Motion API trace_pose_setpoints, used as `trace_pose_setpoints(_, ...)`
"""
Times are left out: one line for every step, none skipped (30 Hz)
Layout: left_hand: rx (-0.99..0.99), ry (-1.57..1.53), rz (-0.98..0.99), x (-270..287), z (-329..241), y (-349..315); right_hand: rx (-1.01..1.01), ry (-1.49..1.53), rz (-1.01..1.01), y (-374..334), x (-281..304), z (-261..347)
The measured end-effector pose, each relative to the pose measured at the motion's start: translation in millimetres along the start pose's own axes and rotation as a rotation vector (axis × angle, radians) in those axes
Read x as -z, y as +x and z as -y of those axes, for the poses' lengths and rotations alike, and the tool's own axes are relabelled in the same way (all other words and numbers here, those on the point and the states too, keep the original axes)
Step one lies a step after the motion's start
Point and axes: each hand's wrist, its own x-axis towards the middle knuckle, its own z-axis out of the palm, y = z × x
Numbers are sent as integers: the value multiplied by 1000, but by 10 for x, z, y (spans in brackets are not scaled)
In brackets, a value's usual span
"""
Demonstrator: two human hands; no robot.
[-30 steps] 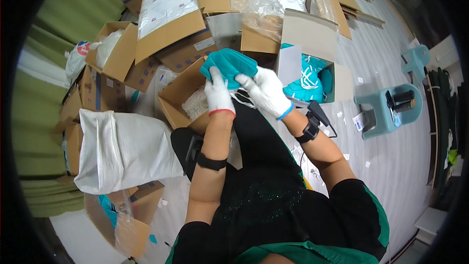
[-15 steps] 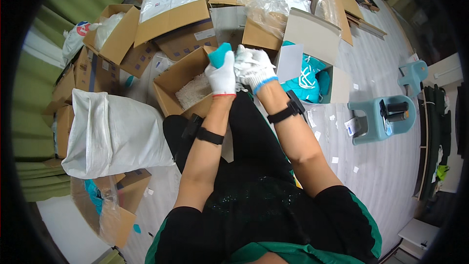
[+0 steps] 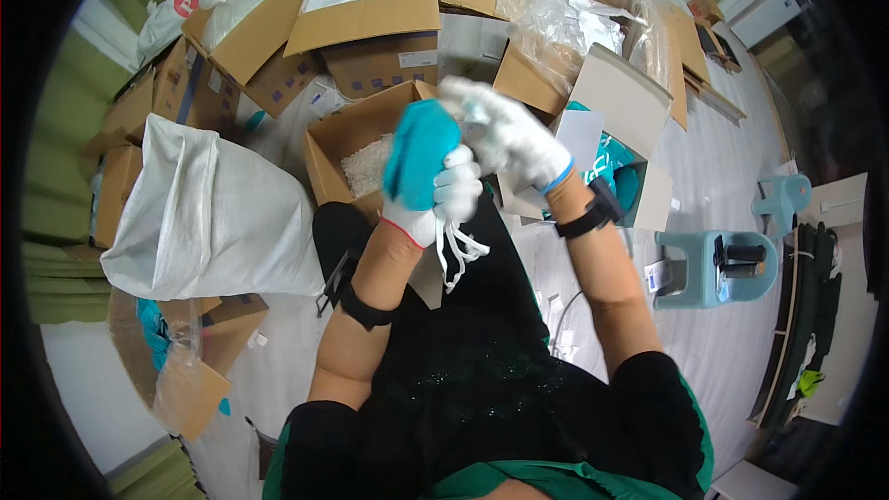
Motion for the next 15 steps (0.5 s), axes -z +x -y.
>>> trace_pose_setpoints(63,-36,-78,53,-33,-1,2,-47,30,-15,-104,-119)
trace_pose_setpoints(133,-74,-164,74,-47,-2,-99,26,16,-74,-185,-168)
trace_pose_setpoints(170,-138,-268,80,-37,-17,-33,40,-85,-72,-222,-217)
trace_pose_setpoints(-30,44,-309,324,-120,-83,40,59,-184,-62,-270,-262)
trace_pose_setpoints(-290,692,-385,323,-198,-94,30,117,-327,-59,-361,-149)
trace_pose_setpoints(-475,913,-485,313,-267,-157,-74,-53,-396,-75,-184,-151)
trace_pose_setpoints(-639,1141,-634,227,-296,-182,-15,-174,-442,-41,-166,-168)
trace_pose_setpoints(-722,925,-825,141,-312,-229,44,-295,-487,-10,-159,-182)
trace_pose_setpoints(-808,983,-834,85,-319,-153,33,-373,-484,26,-151,-185)
trace_pose_setpoints(-913,1045,-843,111,-270,-125,0,-449,-458,51,-232,-213)
trace_pose_setpoints(-1024,1111,-839,112,-268,-40,-20,-534,-429,96,-301,-209)
trace_pose_setpoints(-1135,1177,-836,106,-319,12,-42,-381,-410,102,-373,-232)
trace_pose_setpoints(-1270,1109,-859,220,-483,11,-63,-231,-385,98,-480,-258)
trace_pose_setpoints(-1365,1119,-895,211,-560,76,-81,-83,-373,87,-555,-273)
trace_pose_setpoints(-1461,1127,-930,212,-611,152,78,203,-271,140,-648,-413)
